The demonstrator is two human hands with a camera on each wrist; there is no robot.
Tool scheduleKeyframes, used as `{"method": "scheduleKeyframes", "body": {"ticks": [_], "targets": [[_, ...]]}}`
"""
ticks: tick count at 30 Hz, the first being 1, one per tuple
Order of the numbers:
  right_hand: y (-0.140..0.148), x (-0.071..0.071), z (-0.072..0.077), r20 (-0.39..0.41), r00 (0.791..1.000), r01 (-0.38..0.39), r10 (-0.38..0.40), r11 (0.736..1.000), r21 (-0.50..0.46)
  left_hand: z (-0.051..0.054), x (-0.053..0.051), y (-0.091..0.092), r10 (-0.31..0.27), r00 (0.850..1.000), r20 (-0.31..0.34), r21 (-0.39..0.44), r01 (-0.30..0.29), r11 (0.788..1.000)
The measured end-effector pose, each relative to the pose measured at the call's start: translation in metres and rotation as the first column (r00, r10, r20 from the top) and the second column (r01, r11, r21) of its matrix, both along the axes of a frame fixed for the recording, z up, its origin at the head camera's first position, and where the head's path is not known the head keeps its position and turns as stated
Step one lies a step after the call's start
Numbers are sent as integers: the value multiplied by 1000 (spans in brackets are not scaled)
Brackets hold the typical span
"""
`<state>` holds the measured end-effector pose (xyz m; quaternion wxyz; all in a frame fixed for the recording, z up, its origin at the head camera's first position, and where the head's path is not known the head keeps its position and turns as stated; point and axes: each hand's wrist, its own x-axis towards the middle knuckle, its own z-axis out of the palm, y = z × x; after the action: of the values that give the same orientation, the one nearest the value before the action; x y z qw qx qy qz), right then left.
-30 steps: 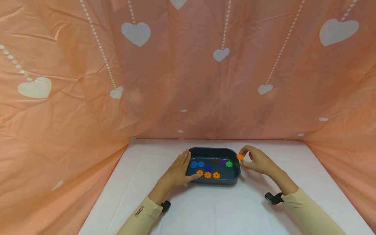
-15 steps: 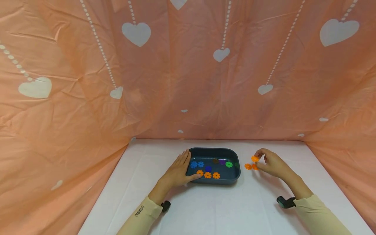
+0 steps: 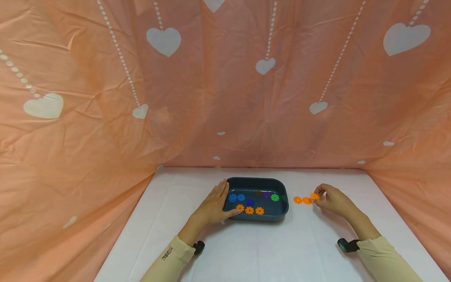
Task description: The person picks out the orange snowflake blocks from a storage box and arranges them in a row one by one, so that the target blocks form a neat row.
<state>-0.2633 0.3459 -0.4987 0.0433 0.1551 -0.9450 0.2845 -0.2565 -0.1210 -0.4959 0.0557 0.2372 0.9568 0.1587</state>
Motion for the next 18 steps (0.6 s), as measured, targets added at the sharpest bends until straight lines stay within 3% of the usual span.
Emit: {"method": "scheduleKeyframes", "body": {"ticks": [11,18], "targets": [[5,-2,-6,72,997,29,-34,997,65,2,0,0,4,1000,16,-8,-4,1000],[4,-3,-8,68,997,22,-27,996,84,2,1,0,6,1000,27,-11,-6,1000]]}}
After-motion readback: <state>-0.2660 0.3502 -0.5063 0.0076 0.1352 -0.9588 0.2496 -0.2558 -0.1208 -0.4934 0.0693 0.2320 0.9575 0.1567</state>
